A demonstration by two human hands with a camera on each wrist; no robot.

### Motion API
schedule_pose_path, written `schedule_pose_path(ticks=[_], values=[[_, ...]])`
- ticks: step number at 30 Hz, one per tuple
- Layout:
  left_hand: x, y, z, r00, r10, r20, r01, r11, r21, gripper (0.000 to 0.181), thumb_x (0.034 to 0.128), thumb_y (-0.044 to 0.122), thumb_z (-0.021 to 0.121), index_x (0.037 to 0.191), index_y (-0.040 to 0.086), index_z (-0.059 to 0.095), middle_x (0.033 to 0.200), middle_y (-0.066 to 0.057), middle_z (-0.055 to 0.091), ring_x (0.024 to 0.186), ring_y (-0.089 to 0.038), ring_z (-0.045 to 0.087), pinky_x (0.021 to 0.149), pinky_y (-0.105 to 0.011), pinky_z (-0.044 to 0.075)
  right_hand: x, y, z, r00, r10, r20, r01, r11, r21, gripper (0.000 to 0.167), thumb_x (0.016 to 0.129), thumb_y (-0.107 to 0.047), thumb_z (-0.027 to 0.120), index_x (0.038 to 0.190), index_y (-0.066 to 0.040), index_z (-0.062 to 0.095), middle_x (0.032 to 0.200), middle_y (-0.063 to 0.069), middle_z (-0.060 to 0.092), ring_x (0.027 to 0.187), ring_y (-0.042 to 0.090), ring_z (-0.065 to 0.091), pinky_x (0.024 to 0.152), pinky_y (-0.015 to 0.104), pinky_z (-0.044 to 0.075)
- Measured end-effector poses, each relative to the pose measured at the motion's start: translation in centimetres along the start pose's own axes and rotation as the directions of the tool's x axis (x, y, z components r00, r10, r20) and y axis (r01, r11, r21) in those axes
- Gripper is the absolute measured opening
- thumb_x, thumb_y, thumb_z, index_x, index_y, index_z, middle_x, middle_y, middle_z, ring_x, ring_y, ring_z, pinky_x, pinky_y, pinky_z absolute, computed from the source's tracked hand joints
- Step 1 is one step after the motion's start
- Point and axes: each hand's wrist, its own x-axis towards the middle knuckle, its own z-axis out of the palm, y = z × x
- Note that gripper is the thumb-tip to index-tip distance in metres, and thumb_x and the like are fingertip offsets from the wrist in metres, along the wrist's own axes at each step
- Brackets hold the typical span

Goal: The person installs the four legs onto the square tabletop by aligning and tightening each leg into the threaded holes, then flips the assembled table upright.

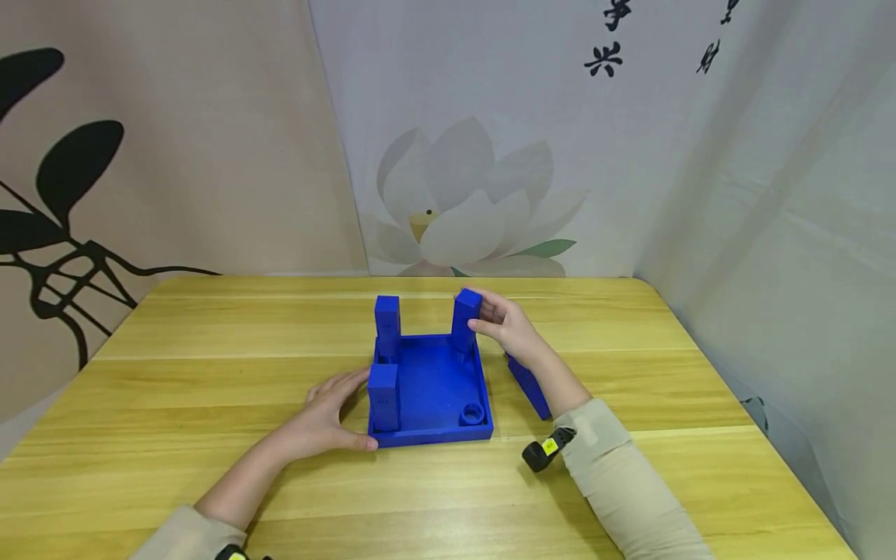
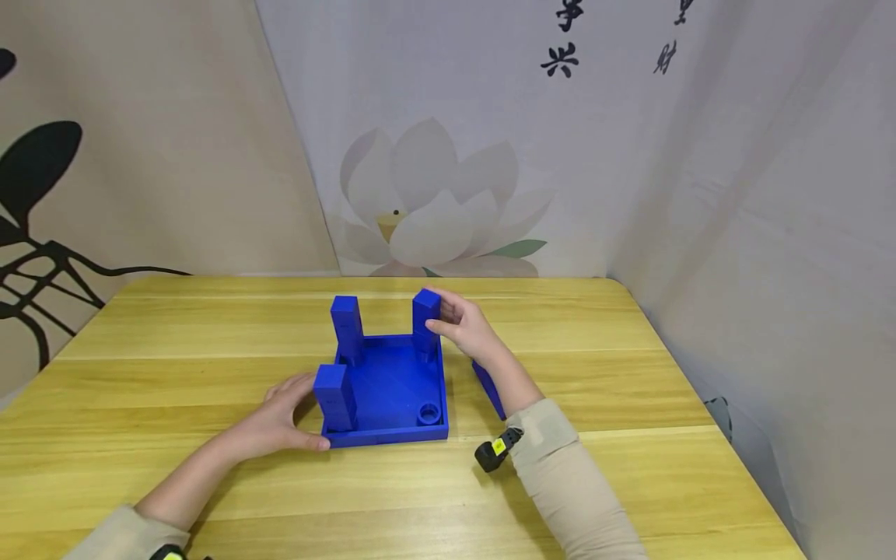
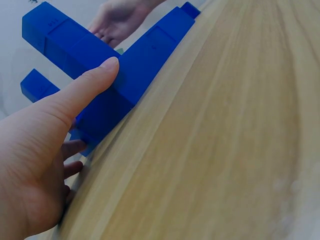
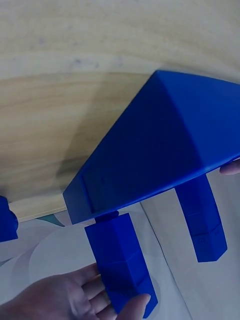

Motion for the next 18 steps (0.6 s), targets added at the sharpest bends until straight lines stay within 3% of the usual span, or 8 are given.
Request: schedule_pose_path(ticks=[5,9,14,18], values=[[0.0,-0.1,0.1,1.0,0.004,0.002,-0.004,1.0,0.0,0.111,0.0628,0.055,0.083,0.15,0.011,0.031,0.151,-0.016,0.03,0.136,-0.044,0.02,0.103,-0.064,0.01,0.0,0.2,0.0,0.999,0.026,-0.043,-0.028,0.998,-0.051,0.053,0.092,0.002,0.061,0.141,0.002,0.042,0.134,0.021,0.052,0.12,0.031,0.053,0.096,0.039,0.046],[0.0,-0.1,0.1,1.0,0.006,-0.002,-0.006,1.0,0.001,0.11,0.0631,0.055,0.084,0.15,0.011,0.032,0.151,-0.016,0.031,0.136,-0.044,0.02,0.103,-0.064,0.01,-0.1,0.4,0.4,0.993,0.038,-0.115,-0.047,0.996,-0.071,0.052,0.087,0.001,0.068,0.135,0.001,0.048,0.12,0.015,0.061,0.107,0.024,0.059,0.089,0.034,0.05],[0.0,0.0,0.1,1.0,-0.002,-0.003,0.002,1.0,0.0,0.111,0.0623,0.055,0.084,0.15,0.012,0.032,0.151,-0.015,0.03,0.136,-0.043,0.019,0.103,-0.063,0.011,-0.1,0.7,0.8,0.974,0.039,-0.222,-0.046,0.999,-0.028,0.042,0.082,0.003,0.073,0.119,0.001,0.054,0.098,0.006,0.063,0.089,0.021,0.058,0.077,0.027,0.049],[0.1,-0.1,0.2,1.0,-0.003,0.003,0.003,1.0,-0.002,0.111,0.0626,0.055,0.083,0.15,0.012,0.031,0.151,-0.015,0.03,0.136,-0.043,0.019,0.103,-0.063,0.01,0.0,0.9,1.1,0.957,0.05,-0.284,-0.051,0.999,0.005,0.039,0.08,0.004,0.075,0.113,0.0,0.055,0.094,0.005,0.064,0.089,0.026,0.057,0.076,0.026,0.049]])
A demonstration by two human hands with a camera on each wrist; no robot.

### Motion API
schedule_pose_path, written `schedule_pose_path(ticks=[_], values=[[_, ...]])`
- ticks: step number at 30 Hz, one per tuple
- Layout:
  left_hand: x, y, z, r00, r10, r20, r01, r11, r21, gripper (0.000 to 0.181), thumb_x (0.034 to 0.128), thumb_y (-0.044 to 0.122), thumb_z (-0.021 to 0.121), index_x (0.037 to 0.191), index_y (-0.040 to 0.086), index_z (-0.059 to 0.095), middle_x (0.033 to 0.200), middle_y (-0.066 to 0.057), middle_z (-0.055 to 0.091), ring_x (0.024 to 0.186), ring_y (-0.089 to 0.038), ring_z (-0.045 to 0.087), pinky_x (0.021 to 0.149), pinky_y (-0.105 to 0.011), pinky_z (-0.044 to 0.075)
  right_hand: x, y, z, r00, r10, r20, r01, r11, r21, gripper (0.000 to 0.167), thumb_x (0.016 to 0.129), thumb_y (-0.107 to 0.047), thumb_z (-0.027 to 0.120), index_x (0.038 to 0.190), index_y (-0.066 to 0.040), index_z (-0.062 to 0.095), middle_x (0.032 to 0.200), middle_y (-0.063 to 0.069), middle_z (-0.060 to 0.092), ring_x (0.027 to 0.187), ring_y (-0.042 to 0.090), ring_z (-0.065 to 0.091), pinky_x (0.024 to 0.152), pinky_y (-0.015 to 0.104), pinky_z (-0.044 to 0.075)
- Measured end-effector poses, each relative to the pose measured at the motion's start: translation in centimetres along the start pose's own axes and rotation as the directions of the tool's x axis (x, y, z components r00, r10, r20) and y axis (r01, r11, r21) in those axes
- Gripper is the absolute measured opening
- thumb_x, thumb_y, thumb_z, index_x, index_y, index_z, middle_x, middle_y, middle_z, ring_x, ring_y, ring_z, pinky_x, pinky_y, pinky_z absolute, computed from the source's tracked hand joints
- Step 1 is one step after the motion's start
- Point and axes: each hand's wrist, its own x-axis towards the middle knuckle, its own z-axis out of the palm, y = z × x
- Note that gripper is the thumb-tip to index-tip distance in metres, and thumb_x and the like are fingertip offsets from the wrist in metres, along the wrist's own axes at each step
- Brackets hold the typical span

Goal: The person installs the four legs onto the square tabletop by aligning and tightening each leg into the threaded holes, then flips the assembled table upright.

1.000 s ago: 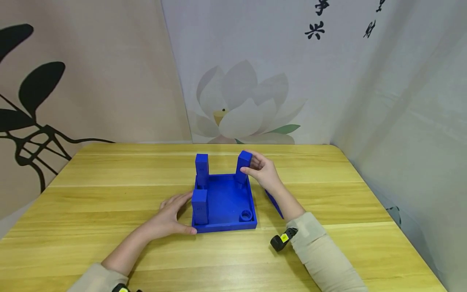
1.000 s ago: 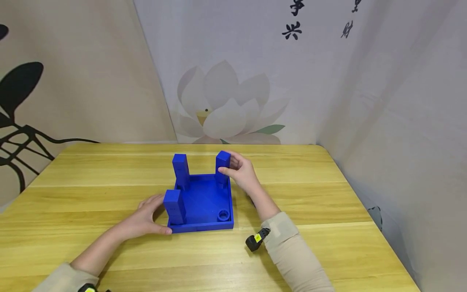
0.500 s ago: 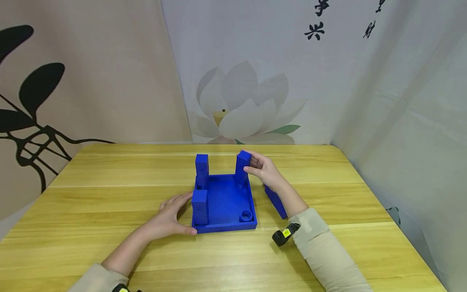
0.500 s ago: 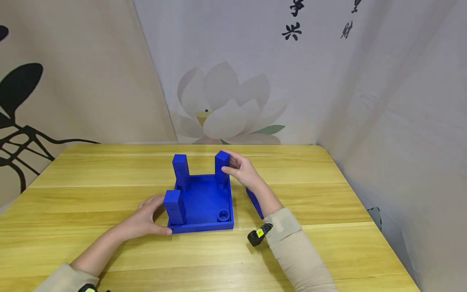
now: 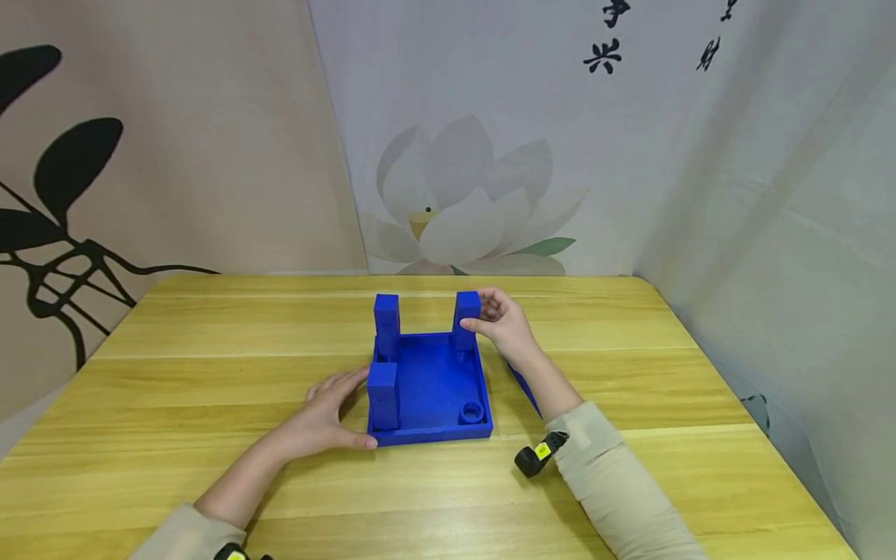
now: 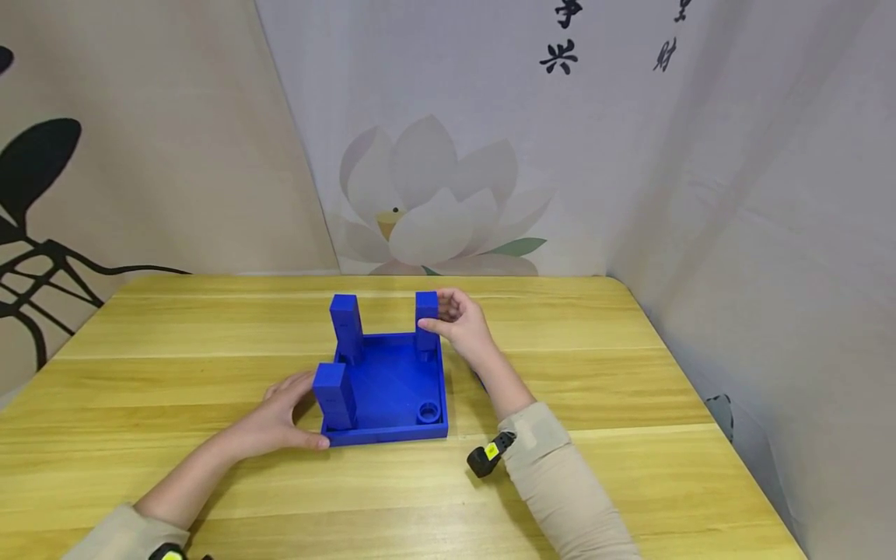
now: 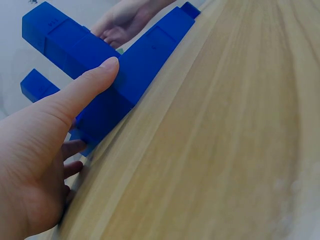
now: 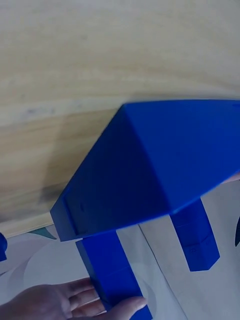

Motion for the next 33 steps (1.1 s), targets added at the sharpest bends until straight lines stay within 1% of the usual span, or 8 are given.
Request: schedule_pose_path(ticks=[5,9,12,15,19,23,26,33], values=[[0.0,-0.1,-0.1,1.0,0.003,0.003,-0.003,1.0,0.001,0.111,0.063,0.055,0.083,0.15,0.012,0.031,0.151,-0.015,0.03,0.136,-0.042,0.019,0.103,-0.062,0.01,-0.1,-0.2,0.3,0.999,0.012,-0.041,-0.012,1.0,-0.007,0.039,0.079,0.003,0.075,0.113,0.001,0.055,0.094,0.005,0.065,0.092,0.024,0.06,0.082,0.028,0.049],[0.0,0.0,-0.1,1.0,0.007,0.003,-0.007,1.0,0.002,0.11,0.0638,0.054,0.083,0.15,0.011,0.031,0.151,-0.016,0.031,0.136,-0.044,0.019,0.103,-0.063,0.01,0.0,0.2,0.3,0.999,-0.004,-0.032,0.003,1.0,-0.02,0.041,0.08,0.004,0.075,0.115,0.002,0.055,0.096,0.005,0.065,0.093,0.023,0.059,0.084,0.029,0.048],[0.0,0.1,-0.1,1.0,0.0,0.008,0.0,1.0,-0.002,0.11,0.064,0.054,0.083,0.15,0.011,0.031,0.151,-0.016,0.03,0.136,-0.044,0.018,0.102,-0.064,0.01,0.0,0.2,0.0,1.0,-0.015,0.016,0.016,1.0,-0.022,0.047,0.082,0.002,0.074,0.124,0.003,0.054,0.105,0.009,0.065,0.099,0.024,0.059,0.089,0.031,0.047],[0.0,0.1,-0.1,1.0,-0.006,0.009,0.006,1.0,-0.002,0.11,0.064,0.055,0.083,0.151,0.012,0.03,0.152,-0.016,0.029,0.137,-0.044,0.017,0.102,-0.065,0.01,0.2,0.1,-0.3,0.995,-0.035,0.096,0.037,0.999,-0.019,0.052,0.086,-0.001,0.07,0.134,0.001,0.05,0.121,0.014,0.061,0.111,0.027,0.056,0.096,0.036,0.044],[-0.1,0.2,-0.1,1.0,0.002,0.004,-0.002,1.0,0.0,0.11,0.0638,0.054,0.083,0.15,0.012,0.031,0.151,-0.016,0.03,0.136,-0.044,0.017,0.102,-0.065,0.011,0.4,-0.1,-0.8,0.975,-0.06,0.212,0.059,0.998,0.01,0.053,0.092,-0.002,0.063,0.141,-0.001,0.043,0.138,0.019,0.049,0.124,0.03,0.048,0.101,0.042,0.041],[-0.1,0.1,-0.1,1.0,0.004,0.002,-0.004,1.0,-0.003,0.109,0.0638,0.054,0.084,0.15,0.012,0.031,0.151,-0.016,0.031,0.136,-0.044,0.017,0.102,-0.066,0.011,0.5,-0.4,-1.1,0.953,-0.077,0.293,0.059,0.996,0.068,0.054,0.094,0.0,0.057,0.144,0.001,0.037,0.142,0.025,0.041,0.13,0.03,0.043,0.103,0.041,0.039],[-0.1,0.1,-0.1,1.0,0.004,-0.001,-0.004,1.0,-0.001,0.11,0.0637,0.054,0.083,0.15,0.012,0.031,0.151,-0.016,0.031,0.136,-0.044,0.017,0.101,-0.066,0.011,0.4,-0.4,-1.2,0.946,-0.084,0.313,0.061,0.995,0.083,0.052,0.095,0.001,0.055,0.144,0.001,0.037,0.141,0.026,0.042,0.129,0.028,0.044,0.102,0.037,0.04],[-0.1,0.0,-0.1,1.0,0.012,-0.011,-0.012,1.0,0.004,0.11,0.0631,0.054,0.084,0.15,0.011,0.032,0.151,-0.017,0.031,0.136,-0.045,0.018,0.102,-0.066,0.01,0.3,-0.2,-1.3,0.953,-0.081,0.292,0.067,0.996,0.058,0.048,0.095,0.001,0.056,0.141,0.002,0.042,0.137,0.018,0.051,0.126,0.025,0.049,0.101,0.036,0.041]])
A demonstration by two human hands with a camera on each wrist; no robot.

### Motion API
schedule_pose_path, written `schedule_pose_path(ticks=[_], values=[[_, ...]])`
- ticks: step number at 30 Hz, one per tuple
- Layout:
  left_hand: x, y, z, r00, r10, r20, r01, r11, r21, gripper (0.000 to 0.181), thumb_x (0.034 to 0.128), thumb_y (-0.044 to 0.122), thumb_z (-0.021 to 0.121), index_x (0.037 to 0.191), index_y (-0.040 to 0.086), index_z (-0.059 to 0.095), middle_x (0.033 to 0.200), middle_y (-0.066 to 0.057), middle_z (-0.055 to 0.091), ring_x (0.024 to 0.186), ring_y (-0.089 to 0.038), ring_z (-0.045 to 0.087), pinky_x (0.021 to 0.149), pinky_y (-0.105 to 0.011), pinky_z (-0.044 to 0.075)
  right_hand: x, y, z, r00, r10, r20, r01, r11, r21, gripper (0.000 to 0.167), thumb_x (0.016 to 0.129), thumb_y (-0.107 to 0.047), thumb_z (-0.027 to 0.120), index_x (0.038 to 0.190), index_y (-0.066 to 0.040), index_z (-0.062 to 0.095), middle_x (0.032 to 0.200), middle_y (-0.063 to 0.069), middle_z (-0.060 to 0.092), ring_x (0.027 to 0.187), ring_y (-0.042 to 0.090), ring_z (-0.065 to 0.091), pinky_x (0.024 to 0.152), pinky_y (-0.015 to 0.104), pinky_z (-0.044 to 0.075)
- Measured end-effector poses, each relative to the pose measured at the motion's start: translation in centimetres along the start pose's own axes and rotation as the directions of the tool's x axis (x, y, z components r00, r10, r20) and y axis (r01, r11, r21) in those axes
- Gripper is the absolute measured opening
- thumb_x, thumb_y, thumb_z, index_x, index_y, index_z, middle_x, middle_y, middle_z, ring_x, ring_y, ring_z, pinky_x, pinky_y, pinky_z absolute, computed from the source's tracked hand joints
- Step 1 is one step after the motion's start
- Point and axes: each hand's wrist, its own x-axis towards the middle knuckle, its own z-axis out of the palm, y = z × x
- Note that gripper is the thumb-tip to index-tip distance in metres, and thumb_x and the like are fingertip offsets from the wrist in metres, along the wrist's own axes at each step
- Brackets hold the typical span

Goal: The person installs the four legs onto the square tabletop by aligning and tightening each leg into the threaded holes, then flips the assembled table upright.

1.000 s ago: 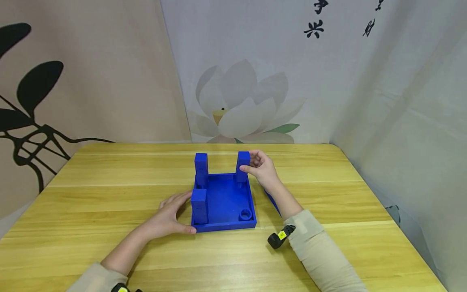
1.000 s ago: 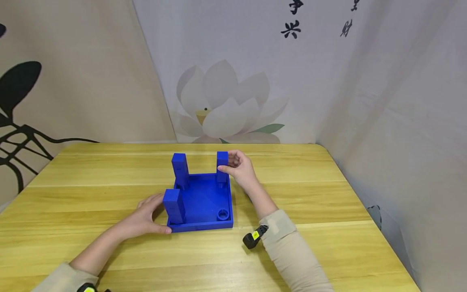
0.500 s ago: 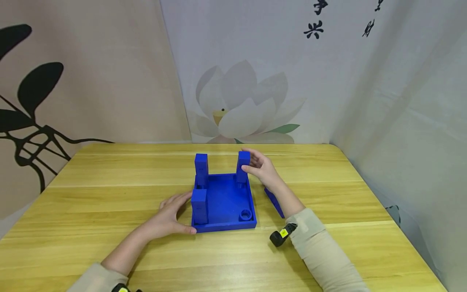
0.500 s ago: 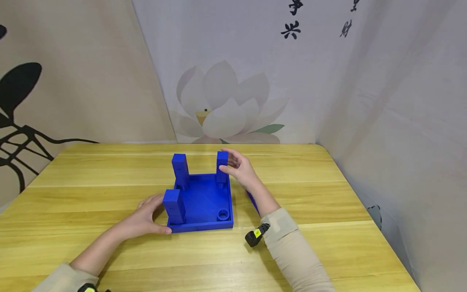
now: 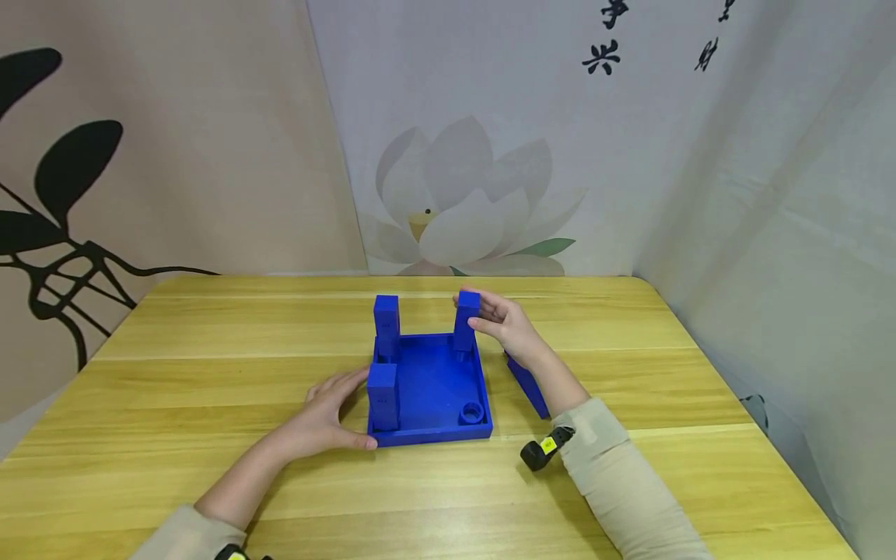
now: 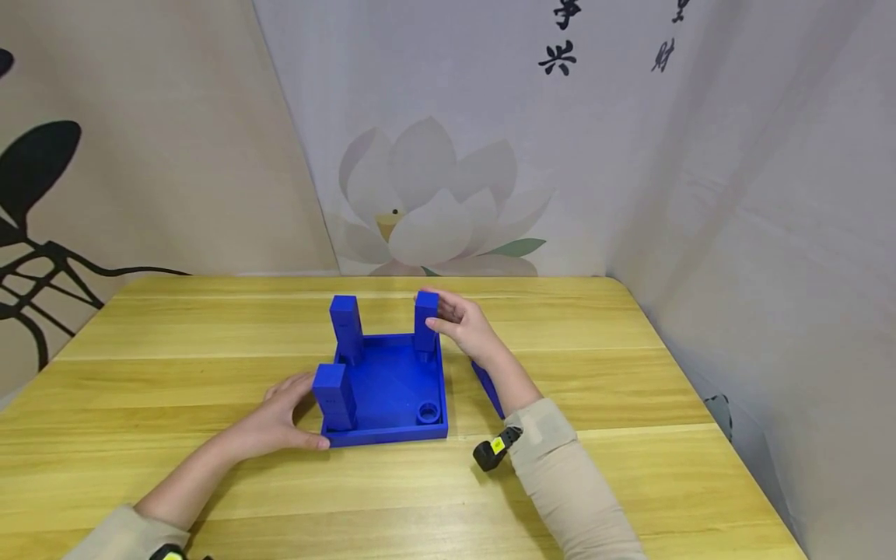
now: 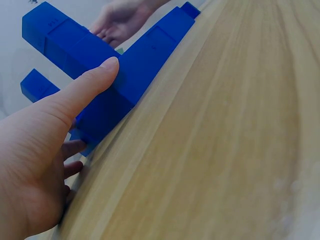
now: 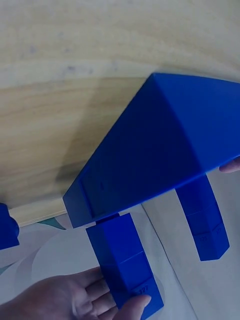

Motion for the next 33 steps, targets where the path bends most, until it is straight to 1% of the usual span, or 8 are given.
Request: schedule_pose_path(ticks=[4,7,12,18,22,27,33], values=[[0.0,0.0,0.0,1.0,-0.001,0.002,0.001,1.0,-0.005,0.11,0.0629,0.054,0.084,0.15,0.011,0.032,0.151,-0.017,0.031,0.136,-0.045,0.018,0.102,-0.065,0.01,0.0,0.2,0.2,0.999,0.009,-0.035,-0.008,1.0,0.01,0.045,0.094,0.002,0.058,0.138,0.002,0.047,0.133,0.017,0.054,0.123,0.025,0.051,0.1,0.036,0.042],[0.0,-0.1,0.0,1.0,-0.005,0.004,0.005,1.0,-0.003,0.111,0.0625,0.055,0.084,0.15,0.011,0.031,0.151,-0.017,0.03,0.136,-0.045,0.018,0.102,-0.065,0.009,0.0,0.2,0.4,0.998,0.016,-0.067,-0.017,1.0,-0.013,0.044,0.093,0.001,0.059,0.136,0.003,0.049,0.132,0.02,0.055,0.121,0.025,0.053,0.099,0.036,0.043],[0.0,-0.1,-0.1,1.0,-0.001,0.0,0.001,1.0,-0.003,0.11,0.0631,0.054,0.084,0.15,0.012,0.032,0.151,-0.017,0.031,0.136,-0.046,0.018,0.102,-0.066,0.009,-0.1,0.3,0.8,0.989,0.042,-0.141,-0.05,0.997,-0.055,0.044,0.092,-0.002,0.062,0.135,0.003,0.051,0.127,0.019,0.059,0.116,0.024,0.056,0.096,0.035,0.045],[0.0,-0.1,-0.1,1.0,-0.002,0.005,0.002,1.0,-0.004,0.109,0.0638,0.054,0.084,0.15,0.013,0.032,0.151,-0.017,0.031,0.136,-0.046,0.018,0.102,-0.066,0.008,0.0,0.5,1.3,0.968,0.073,-0.241,-0.089,0.994,-0.056,0.048,0.085,0.001,0.071,0.13,0.003,0.055,0.115,0.017,0.065,0.105,0.023,0.06,0.094,0.036,0.046],[0.0,0.0,-0.1,1.0,0.016,-0.003,-0.016,1.0,0.003,0.108,0.0639,0.052,0.084,0.15,0.012,0.033,0.149,-0.016,0.033,0.135,-0.045,0.022,0.102,-0.063,0.011,0.2,0.5,1.6,0.948,0.09,-0.306,-0.11,0.993,-0.047,0.05,0.08,0.003,0.075,0.126,0.002,0.057,0.11,0.013,0.065,0.101,0.019,0.06,0.094,0.034,0.045],[0.0,-0.1,-0.1,0.999,0.034,-0.014,-0.034,0.999,0.008,0.107,0.0638,0.051,0.085,0.149,0.012,0.034,0.148,-0.016,0.035,0.134,-0.044,0.025,0.102,-0.061,0.012,0.6,0.5,2.0,0.932,0.096,-0.349,-0.119,0.992,-0.047,0.048,0.076,0.004,0.078,0.12,0.003,0.057,0.107,0.012,0.064,0.1,0.02,0.059,0.093,0.033,0.046],[0.0,-0.1,-0.2,1.0,0.03,-0.009,-0.03,1.0,-0.002,0.109,0.0627,0.053,0.084,0.149,0.012,0.033,0.149,-0.015,0.034,0.135,-0.043,0.023,0.103,-0.061,0.01,0.9,0.5,2.5,0.912,0.132,-0.389,-0.144,0.99,-0.003,0.045,0.075,0.005,0.079,0.111,-0.002,0.052,0.104,0.007,0.059,0.096,0.018,0.056,0.087,0.029,0.046]])
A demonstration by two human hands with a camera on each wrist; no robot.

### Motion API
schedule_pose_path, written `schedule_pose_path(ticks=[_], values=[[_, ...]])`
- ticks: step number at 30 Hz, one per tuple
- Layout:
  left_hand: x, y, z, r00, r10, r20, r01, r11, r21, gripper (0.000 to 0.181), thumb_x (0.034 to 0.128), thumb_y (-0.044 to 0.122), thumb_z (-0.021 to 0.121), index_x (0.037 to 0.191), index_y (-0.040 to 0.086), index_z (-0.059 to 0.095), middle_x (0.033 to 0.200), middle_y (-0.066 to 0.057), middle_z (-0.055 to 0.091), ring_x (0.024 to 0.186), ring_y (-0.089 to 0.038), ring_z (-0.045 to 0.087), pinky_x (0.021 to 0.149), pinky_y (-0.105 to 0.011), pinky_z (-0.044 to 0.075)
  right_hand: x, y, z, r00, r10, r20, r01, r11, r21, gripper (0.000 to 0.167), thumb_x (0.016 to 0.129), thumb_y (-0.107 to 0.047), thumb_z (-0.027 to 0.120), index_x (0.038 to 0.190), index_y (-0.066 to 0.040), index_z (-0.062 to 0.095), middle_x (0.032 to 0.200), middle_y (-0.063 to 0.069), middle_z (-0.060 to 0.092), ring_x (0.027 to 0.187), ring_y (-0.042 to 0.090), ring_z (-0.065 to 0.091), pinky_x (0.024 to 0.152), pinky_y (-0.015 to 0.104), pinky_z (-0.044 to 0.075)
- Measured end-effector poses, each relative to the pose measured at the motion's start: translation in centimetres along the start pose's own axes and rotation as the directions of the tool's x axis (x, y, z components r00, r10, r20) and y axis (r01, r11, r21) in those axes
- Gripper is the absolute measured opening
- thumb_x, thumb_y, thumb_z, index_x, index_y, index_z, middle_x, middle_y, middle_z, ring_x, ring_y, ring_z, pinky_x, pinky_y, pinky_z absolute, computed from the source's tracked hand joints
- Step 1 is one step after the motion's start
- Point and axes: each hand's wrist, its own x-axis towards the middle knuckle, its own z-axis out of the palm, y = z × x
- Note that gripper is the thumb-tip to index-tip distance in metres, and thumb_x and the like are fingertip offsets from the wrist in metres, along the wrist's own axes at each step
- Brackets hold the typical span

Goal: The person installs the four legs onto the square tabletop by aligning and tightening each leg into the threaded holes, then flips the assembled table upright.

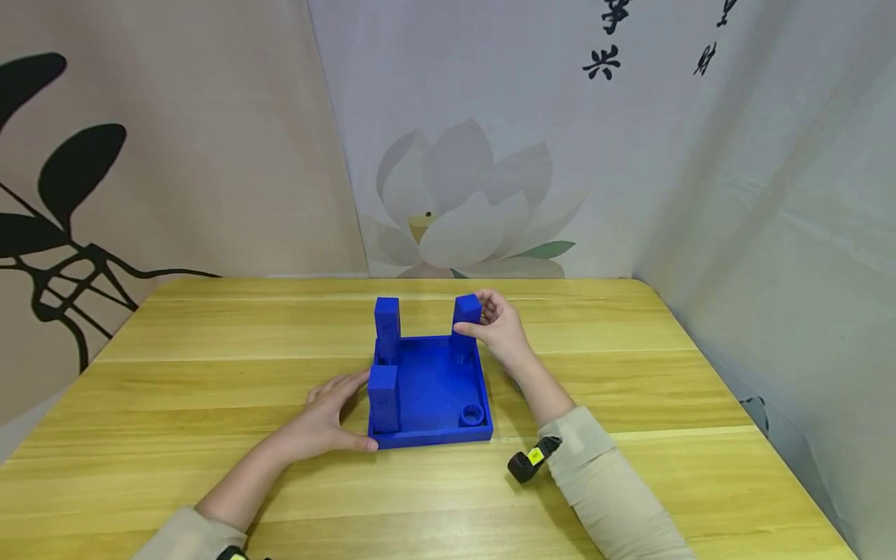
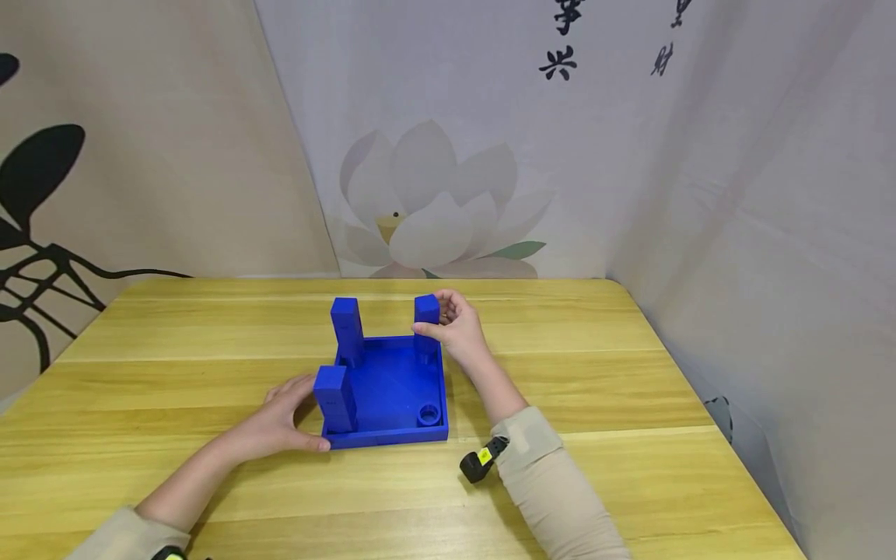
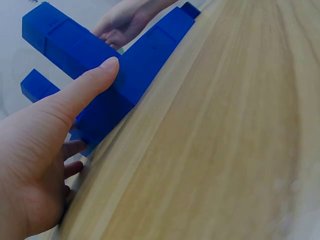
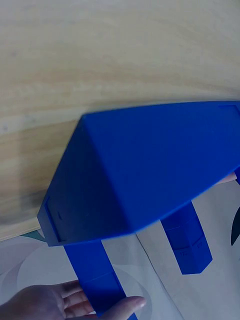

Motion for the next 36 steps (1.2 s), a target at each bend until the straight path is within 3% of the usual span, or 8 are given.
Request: schedule_pose_path(ticks=[5,10,17,24,28,36], values=[[0.0,0.0,0.1,1.0,-0.005,0.003,0.005,1.0,-0.002,0.11,0.0621,0.053,0.084,0.15,0.012,0.033,0.15,-0.016,0.033,0.135,-0.043,0.022,0.104,-0.061,0.009,0.0,0.0,0.0,1.0,0.003,0.005,-0.003,1.0,-0.003,0.045,0.077,0.004,0.078,0.112,-0.003,0.051,0.106,0.008,0.059,0.098,0.02,0.057,0.087,0.029,0.047],[0.1,0.1,0.1,1.0,-0.004,0.003,0.004,1.0,-0.005,0.109,0.063,0.053,0.084,0.15,0.012,0.033,0.15,-0.016,0.033,0.135,-0.043,0.023,0.104,-0.061,0.01,0.1,-0.2,-0.7,0.993,-0.026,0.115,0.03,0.999,-0.034,0.052,0.082,-0.001,0.075,0.129,-0.004,0.052,0.122,0.012,0.059,0.109,0.023,0.056,0.091,0.034,0.046],[0.1,0.1,0.2,1.0,0.002,0.0,-0.002,1.0,-0.005,0.107,0.0641,0.05,0.085,0.149,0.012,0.033,0.149,-0.018,0.034,0.134,-0.045,0.023,0.103,-0.063,0.009,0.3,-0.6,-1.8,0.943,-0.109,0.313,0.116,0.993,-0.003,0.054,0.092,-0.001,0.063,0.142,-0.003,0.043,0.141,0.018,0.046,0.123,0.031,0.049,0.097,0.041,0.043],[0.2,0.2,0.1,1.0,-0.006,0.005,0.006,1.0,0.001,0.108,0.0639,0.052,0.084,0.15,0.012,0.033,0.149,-0.017,0.033,0.135,-0.044,0.023,0.103,-0.062,0.01,0.4,-0.7,-2.3,0.913,-0.136,0.385,0.128,0.991,0.046,0.048,0.095,0.001,0.056,0.141,0.0,0.042,0.138,0.023,0.048,0.126,0.029,0.048,0.099,0.036,0.043],[0.2,0.2,0.1,1.0,-0.013,0.009,0.013,1.0,-0.001,0.108,0.0638,0.053,0.084,0.15,0.013,0.033,0.15,-0.017,0.033,0.135,-0.043,0.022,0.103,-0.061,0.01,0.3,-0.7,-2.3,0.915,-0.136,0.379,0.133,0.99,0.035,0.047,0.095,0.0,0.057,0.14,0.0,0.045,0.135,0.02,0.052,0.124,0.026,0.051,0.098,0.036,0.043],[0.0,0.3,0.1,1.0,-0.015,0.01,0.015,1.0,-0.001,0.108,0.0637,0.051,0.085,0.15,0.013,0.032,0.15,-0.017,0.033,0.135,-0.044,0.021,0.103,-0.062,0.009,0.0,-0.5,-2.3,0.943,-0.107,0.316,0.115,0.993,-0.006,0.046,0.093,-0.001,0.061,0.137,-0.001,0.05,0.132,0.019,0.055,0.119,0.023,0.055,0.097,0.035,0.044]])
